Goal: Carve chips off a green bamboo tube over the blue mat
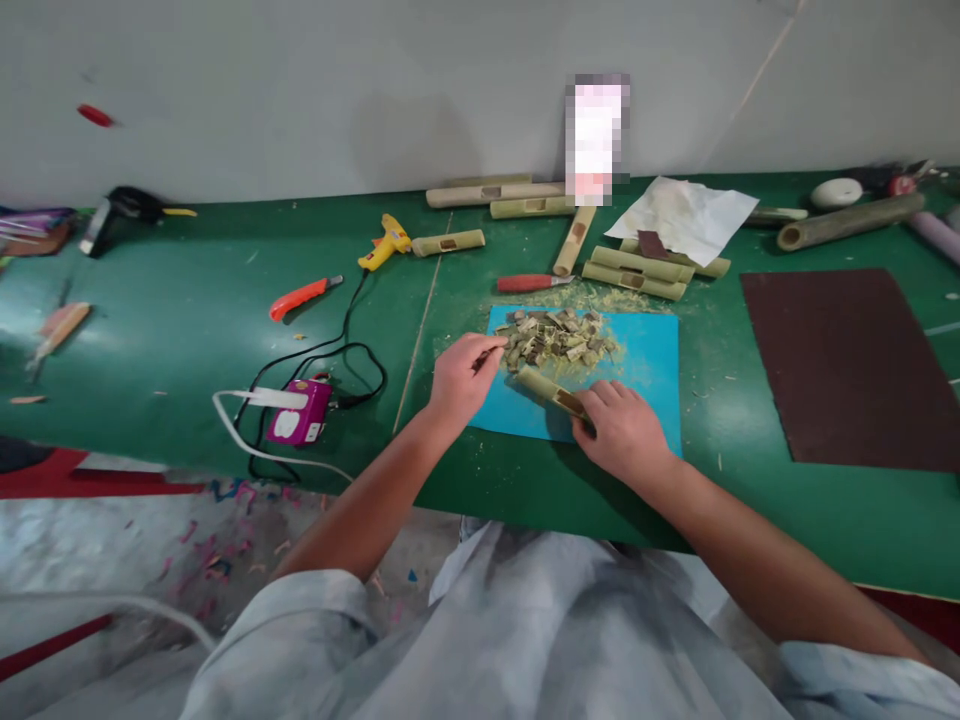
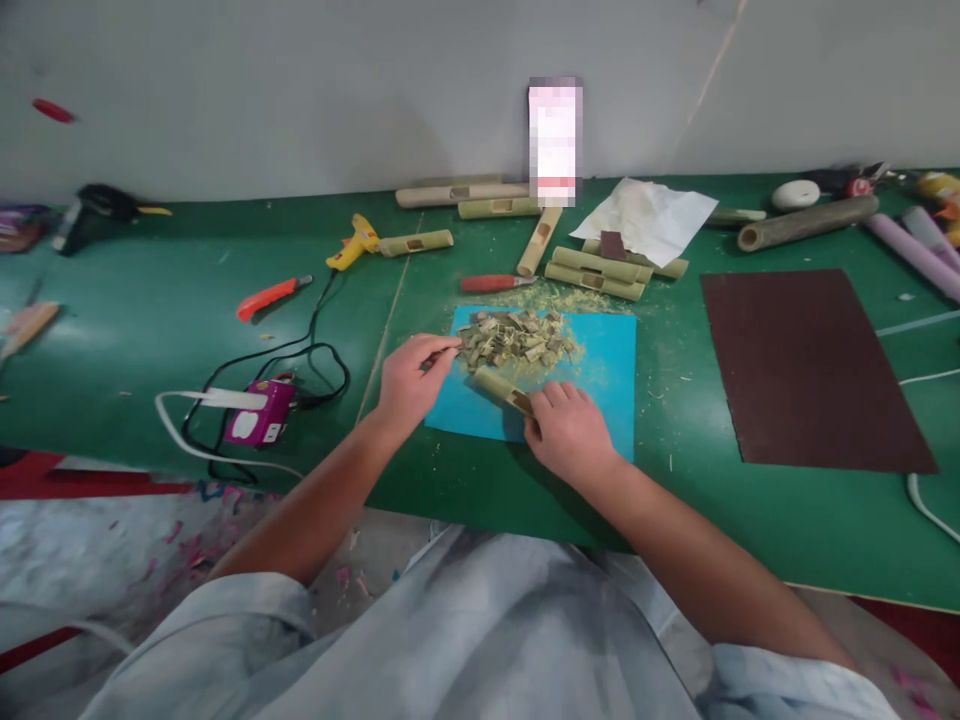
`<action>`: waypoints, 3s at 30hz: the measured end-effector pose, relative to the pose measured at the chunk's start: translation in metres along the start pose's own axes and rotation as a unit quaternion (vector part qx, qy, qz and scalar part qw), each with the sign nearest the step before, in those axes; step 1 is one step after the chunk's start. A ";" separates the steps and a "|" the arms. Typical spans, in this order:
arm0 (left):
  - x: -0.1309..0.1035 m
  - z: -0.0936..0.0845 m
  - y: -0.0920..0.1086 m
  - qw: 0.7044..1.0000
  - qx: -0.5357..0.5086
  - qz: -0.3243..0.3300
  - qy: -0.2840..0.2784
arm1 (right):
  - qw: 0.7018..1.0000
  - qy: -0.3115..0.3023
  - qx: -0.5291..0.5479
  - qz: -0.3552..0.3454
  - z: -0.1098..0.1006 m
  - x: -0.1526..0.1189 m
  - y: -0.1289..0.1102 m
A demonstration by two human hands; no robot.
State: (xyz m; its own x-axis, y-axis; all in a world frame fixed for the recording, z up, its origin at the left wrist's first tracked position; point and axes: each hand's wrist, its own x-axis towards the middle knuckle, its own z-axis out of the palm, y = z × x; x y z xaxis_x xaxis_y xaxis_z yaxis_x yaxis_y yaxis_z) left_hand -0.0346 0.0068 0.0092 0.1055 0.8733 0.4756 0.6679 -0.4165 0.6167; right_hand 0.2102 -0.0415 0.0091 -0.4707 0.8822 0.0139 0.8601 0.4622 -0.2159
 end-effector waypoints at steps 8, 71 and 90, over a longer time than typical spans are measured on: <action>-0.001 -0.004 0.003 0.998 -0.047 -0.035 -0.016 | 0.999 0.022 0.005 -0.030 -0.005 0.006 0.017; -0.024 -0.001 0.001 0.953 -0.268 -0.076 -0.119 | 0.976 0.094 0.127 -0.149 0.006 0.018 0.040; -0.020 0.000 0.000 0.958 -0.263 -0.103 -0.050 | 0.973 0.105 0.118 -0.169 0.007 0.020 0.040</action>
State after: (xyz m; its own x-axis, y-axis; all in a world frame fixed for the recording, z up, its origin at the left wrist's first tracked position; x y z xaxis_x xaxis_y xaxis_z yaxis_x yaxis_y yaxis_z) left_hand -0.0370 -0.0107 -0.0005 0.0986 0.9594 0.2642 0.2215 -0.2800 0.9341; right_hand 0.2334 -0.0059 -0.0062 -0.6462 0.6941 0.3173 0.5832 0.7172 -0.3814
